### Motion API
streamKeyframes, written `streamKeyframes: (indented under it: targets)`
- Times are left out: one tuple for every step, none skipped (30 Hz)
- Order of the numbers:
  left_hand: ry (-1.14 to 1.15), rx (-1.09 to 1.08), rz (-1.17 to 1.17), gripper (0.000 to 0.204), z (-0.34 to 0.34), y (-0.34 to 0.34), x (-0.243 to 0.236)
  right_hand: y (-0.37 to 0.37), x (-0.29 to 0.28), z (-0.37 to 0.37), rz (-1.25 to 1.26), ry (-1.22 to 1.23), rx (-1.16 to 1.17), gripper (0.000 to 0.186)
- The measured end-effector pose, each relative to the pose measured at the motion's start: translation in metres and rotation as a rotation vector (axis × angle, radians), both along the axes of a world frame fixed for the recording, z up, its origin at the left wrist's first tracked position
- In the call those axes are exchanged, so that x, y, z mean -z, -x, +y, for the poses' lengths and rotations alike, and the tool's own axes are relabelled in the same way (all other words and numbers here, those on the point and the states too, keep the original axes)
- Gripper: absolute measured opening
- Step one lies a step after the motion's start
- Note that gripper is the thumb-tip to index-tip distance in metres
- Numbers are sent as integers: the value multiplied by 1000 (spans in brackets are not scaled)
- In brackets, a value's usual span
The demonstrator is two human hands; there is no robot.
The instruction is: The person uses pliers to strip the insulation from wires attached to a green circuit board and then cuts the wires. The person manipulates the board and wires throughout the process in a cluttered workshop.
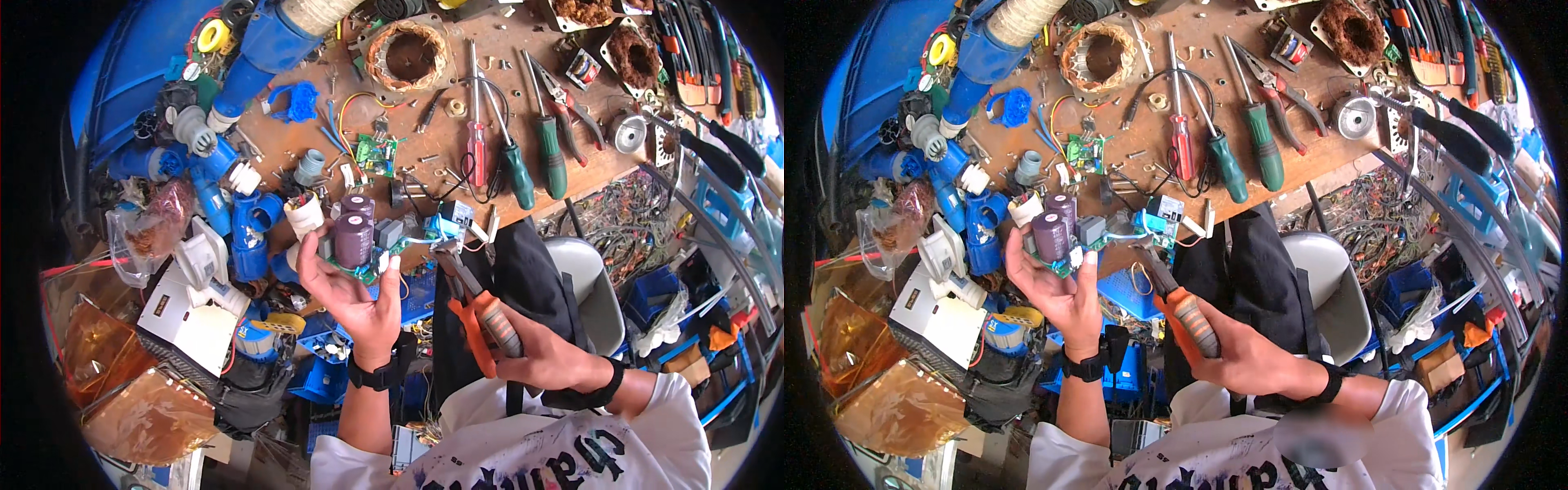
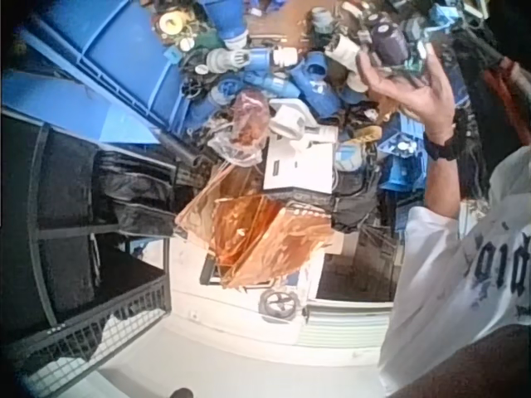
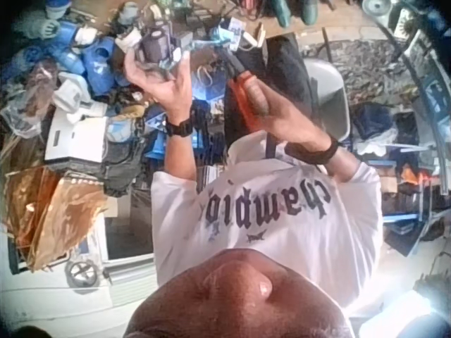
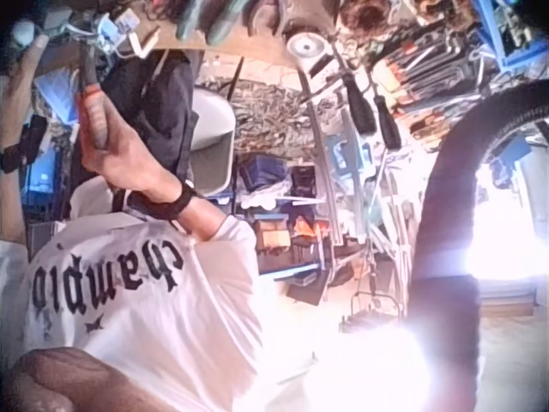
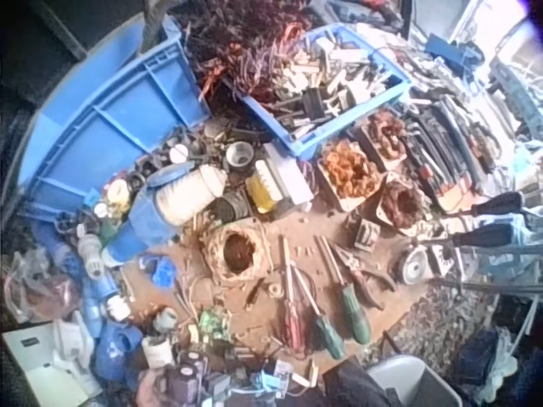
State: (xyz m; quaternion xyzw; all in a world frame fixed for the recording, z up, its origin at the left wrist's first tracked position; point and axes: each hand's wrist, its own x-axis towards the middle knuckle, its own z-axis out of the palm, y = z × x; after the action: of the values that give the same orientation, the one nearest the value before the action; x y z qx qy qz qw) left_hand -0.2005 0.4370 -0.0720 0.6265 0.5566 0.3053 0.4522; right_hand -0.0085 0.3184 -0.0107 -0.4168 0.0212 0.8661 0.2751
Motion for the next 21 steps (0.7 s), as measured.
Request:
streamKeyframes:
  targets:
    - [-12,15,28,85,1,-1,-2,0,1,1,-28,-30,-31,75]
    - [-24,30,56,85,3,-3,-4,0,0,3,-41,-40,-39,77]
    - [-35,45,84,85,5,-5,-6,0,-1,7,-55,-51,-47,78]
    - [-52,63,101,85,5,-4,-7,1,-2,9,-67,-59,-58,80]
    - [-69,80,118,85,6,-2,-7,0,-2,11,-50,-72,-72,81]
    - [-85,97,134,85,8,-1,-6,1,-1,13,-87,-84,-100,80]
    - [-59,71,75,85,7,-3,-5,1,-2,13,-126,-93,-133,80]
    - [-66,97,102,86,8,-1,-5,1,-3,14,-165,-102,-166,80]
    - [-42,110,97,86,8,1,-7,1,-7,18,-159,-57,-182,78]
    - [-29,118,89,87,11,0,-8,1,-3,18,-175,-80,-184,78]
    - [-25,144,87,88,13,1,-9,3,2,16,-191,-104,-186,78]
    - [-22,169,84,88,16,2,-9,4,6,13,-207,-128,-188,78]
    - [-24,197,88,89,19,5,-9,4,10,11,-221,-131,-197,78]
    - [-28,204,37,88,20,6,-6,1,11,11,-240,-146,-219,78]
    - [-32,212,-13,88,21,8,-3,-3,11,13,-258,-161,-240,78]
    - [-34,226,-65,88,23,9,-1,-7,11,19,-278,-174,-256,79]
    - [-45,281,-12,87,26,12,0,-15,6,31,-266,-135,-342,79]
    - [-65,299,-31,88,28,12,1,-18,6,36,-286,-164,-387,79]
    - [-82,315,-50,88,28,13,3,-20,6,39,-304,-190,-433,79]
    - [-98,332,-69,88,29,14,4,-22,6,42,-322,-216,-478,80]
    - [-93,338,-75,87,30,15,5,-24,7,47,-335,-245,-514,80]
